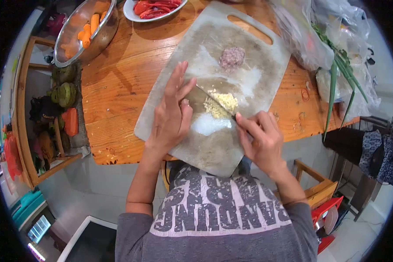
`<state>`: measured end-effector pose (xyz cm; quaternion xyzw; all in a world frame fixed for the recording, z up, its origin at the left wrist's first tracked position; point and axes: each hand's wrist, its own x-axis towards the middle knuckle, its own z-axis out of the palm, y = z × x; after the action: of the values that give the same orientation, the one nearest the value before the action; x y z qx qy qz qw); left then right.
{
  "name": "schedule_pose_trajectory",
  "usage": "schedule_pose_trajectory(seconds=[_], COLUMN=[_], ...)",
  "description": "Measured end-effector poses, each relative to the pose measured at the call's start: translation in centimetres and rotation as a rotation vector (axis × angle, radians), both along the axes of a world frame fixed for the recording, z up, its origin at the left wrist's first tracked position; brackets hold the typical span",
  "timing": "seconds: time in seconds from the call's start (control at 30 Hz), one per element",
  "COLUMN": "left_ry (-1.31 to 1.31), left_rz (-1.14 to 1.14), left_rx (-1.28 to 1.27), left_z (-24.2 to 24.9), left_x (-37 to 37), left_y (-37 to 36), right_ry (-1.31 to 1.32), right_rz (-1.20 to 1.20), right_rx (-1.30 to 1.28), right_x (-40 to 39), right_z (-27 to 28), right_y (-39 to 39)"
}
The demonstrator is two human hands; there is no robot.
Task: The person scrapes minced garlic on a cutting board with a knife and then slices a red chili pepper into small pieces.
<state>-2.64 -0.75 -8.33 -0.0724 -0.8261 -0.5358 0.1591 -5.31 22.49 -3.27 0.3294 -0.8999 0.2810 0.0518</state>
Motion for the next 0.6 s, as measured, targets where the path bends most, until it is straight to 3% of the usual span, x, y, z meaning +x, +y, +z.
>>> schedule_pose_trajectory(seconds=[0.13,0.23,0.33,0.6], left_ry=[-0.015,-0.021,-0.047,-0.018], left_rz=[0.009,0.024,0.035,0.037], left_rx=[-0.016,-0.032,-0.021,-0.072], left_z=[-0.2,0.0,0.2,0.2], left_x=[0.1,0.1,0.1,0.0], left_y=[-0.1,0.0,-0.1,-0.2], right_ry=[-0.017,0.030,-0.061,-0.040], right_rz=[-0.027,-0.001,-0.028,-0.006], right_rx=[0.008,0.002,0.078,-0.004], right_x=[1.0,0.2,1.2,1.1], right_z=[1.7,-0.4,2.5,-0.5], right_y=[-0.4,-0.4,-0.4,-0.5])
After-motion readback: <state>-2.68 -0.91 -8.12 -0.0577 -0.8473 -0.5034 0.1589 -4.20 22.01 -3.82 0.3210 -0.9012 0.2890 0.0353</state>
